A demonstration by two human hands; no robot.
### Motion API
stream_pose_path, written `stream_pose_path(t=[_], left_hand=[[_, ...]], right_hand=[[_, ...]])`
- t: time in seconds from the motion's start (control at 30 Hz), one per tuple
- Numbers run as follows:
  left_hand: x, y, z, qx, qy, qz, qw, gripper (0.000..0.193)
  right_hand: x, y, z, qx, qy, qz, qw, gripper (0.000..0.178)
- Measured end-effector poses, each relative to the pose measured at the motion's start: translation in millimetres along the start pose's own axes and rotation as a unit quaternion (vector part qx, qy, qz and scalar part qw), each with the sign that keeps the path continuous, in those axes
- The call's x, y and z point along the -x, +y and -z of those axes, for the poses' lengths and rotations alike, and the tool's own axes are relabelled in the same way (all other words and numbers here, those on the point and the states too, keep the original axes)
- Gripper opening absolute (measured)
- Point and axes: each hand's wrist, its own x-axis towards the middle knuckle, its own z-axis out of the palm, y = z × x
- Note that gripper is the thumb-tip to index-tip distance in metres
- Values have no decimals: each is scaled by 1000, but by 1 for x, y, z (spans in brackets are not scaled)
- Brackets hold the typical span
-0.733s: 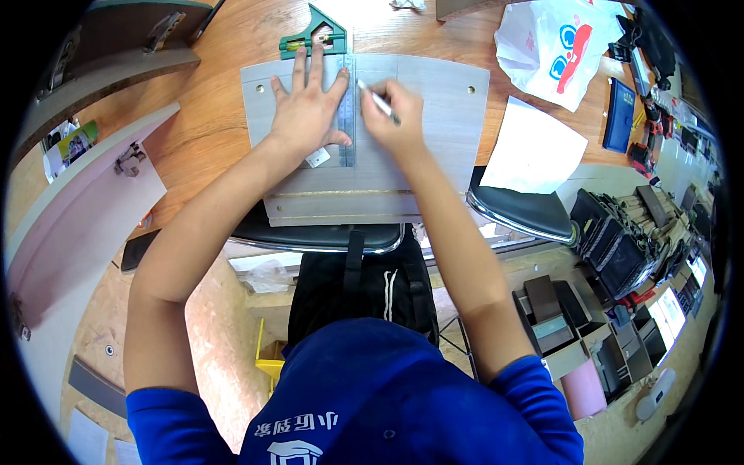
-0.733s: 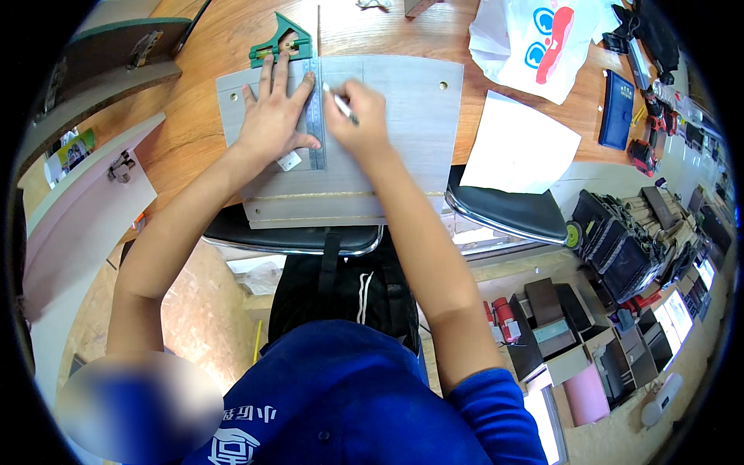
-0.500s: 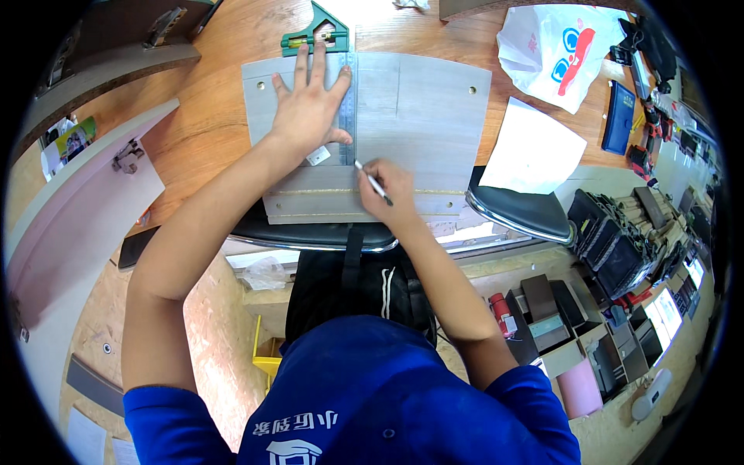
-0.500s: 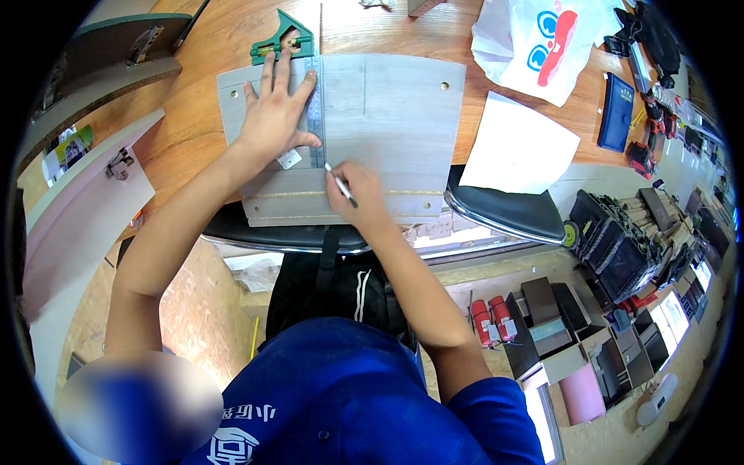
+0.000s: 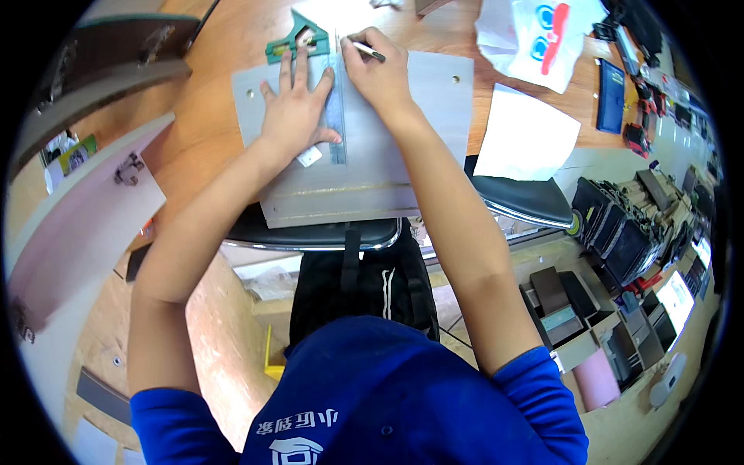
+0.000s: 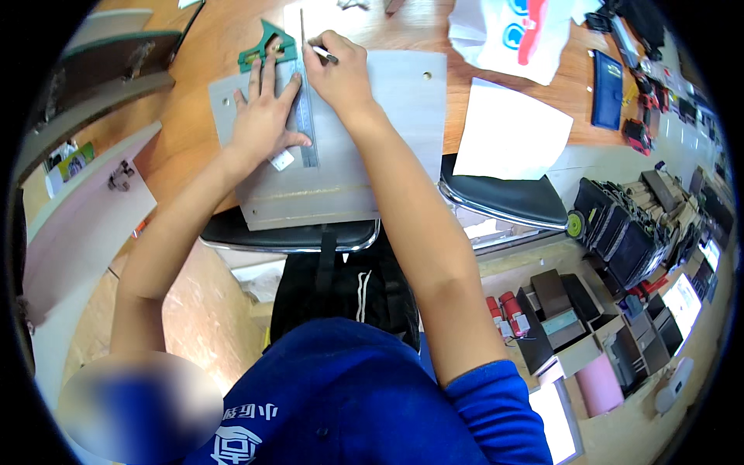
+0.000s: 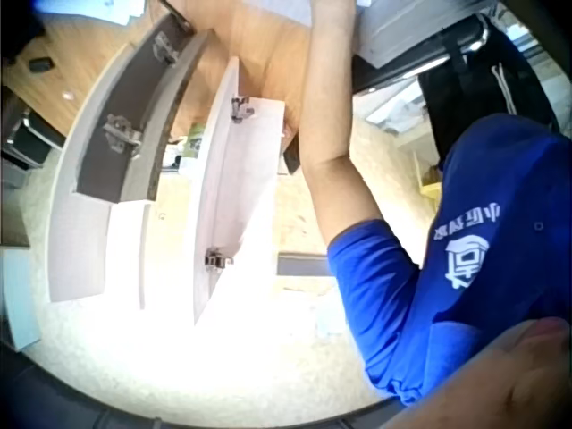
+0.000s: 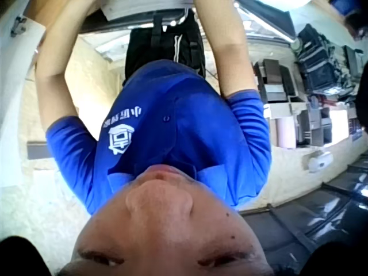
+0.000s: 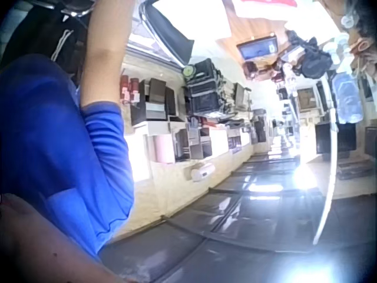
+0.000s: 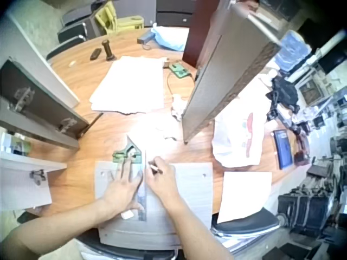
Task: The person uses a combination square and a pencil to measure and mark lines on a large, grey, curved wooden board. They repeatedly position the square at different points along the board's length and draw straight lines to guide future cuts or assembly.
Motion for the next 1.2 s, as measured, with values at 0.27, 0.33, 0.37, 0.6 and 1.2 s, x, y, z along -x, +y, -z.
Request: stream_pose_path(t=[0.27, 0.33, 0.37, 0.6, 1.2], left_hand=[[8, -9, 13, 0, -51, 46, 998, 121], [3, 2, 19, -10, -66, 47, 997, 124], [-1, 10, 24, -17, -83, 49, 995, 125], [-13, 12, 37, -45, -108, -10, 993, 113], [-35, -89, 83, 7, 125, -70, 990, 19]], right_hand=[[20, -214, 163, -98, -20, 230, 968, 34], [54, -239, 189, -123, -15, 221, 967, 34], [80, -230, 199, -92, -24, 176, 980, 33], [379, -97, 291, 166, -51, -245, 954, 37], [516, -93, 273, 71, 183, -421, 886, 16]])
